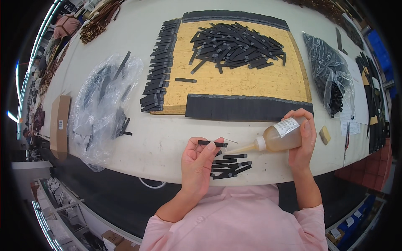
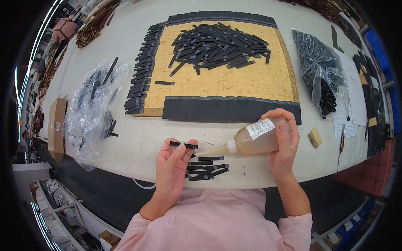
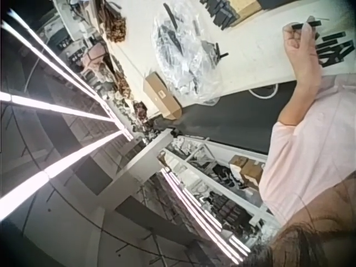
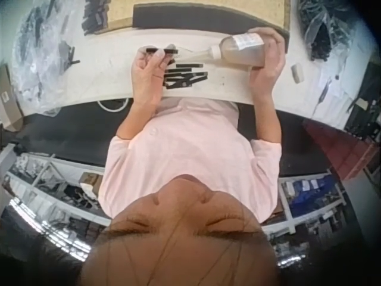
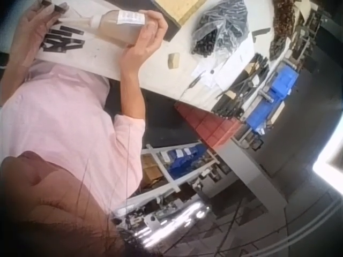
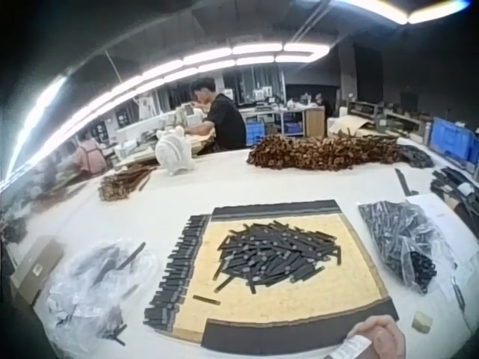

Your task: Applying adhesive to small leather components and mounting them onto a base strip for product assembly.

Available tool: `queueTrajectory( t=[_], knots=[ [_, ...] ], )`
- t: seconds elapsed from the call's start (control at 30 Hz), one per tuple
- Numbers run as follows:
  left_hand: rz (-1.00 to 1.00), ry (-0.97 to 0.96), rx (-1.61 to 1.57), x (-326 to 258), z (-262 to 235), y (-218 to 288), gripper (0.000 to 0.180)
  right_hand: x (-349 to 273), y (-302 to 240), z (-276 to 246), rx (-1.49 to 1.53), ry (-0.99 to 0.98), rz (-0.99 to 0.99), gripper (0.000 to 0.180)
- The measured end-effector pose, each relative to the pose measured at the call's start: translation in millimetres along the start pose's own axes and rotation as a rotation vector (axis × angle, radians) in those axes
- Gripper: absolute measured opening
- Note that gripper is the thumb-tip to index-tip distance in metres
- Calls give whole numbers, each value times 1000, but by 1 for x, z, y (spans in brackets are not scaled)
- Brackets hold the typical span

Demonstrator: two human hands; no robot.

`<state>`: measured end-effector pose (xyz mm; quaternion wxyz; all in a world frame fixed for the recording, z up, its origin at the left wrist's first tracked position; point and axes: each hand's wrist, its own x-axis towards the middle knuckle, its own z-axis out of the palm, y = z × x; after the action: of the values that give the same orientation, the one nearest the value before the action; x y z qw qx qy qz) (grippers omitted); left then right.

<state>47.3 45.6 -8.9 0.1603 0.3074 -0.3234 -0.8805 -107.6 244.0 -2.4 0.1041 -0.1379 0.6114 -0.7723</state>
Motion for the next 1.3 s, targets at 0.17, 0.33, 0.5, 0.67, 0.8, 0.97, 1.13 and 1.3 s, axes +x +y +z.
queueTrajectory(
  t=[0.17, 0.33, 0.5, 0.67, 0.8, 0.97, 1.13, 1.3],
  knots=[
    [-1, -18, 2, 3, -1, 1, 14, 4, 1, 1, -7, 74, 11, 28],
    [11, -8, -9, 4, -2, 2, 19, 5, 1, 2, -88, -21, 28, 29],
    [252, 36, 111, 0, -5, 20, 20, 31, -20, -12, 299, 88, 123, 36],
    [755, 103, 415, 9, -19, 71, 22, 50, -55, -27, 369, 261, -39, 33],
    [1097, 90, 698, 20, -21, 92, 25, 43, -38, -18, 306, 173, 15, 34],
    [1360, 190, 1260, 22, -13, 101, 27, 38, -30, -19, 264, 53, 73, 34],
    [1326, 117, 1609, 25, -14, 98, 24, 39, -27, -21, 234, -1, 52, 37],
    [1134, 76, 1649, 28, -14, 100, 20, 38, -29, -22, 216, 8, 52, 36]
  ],
)
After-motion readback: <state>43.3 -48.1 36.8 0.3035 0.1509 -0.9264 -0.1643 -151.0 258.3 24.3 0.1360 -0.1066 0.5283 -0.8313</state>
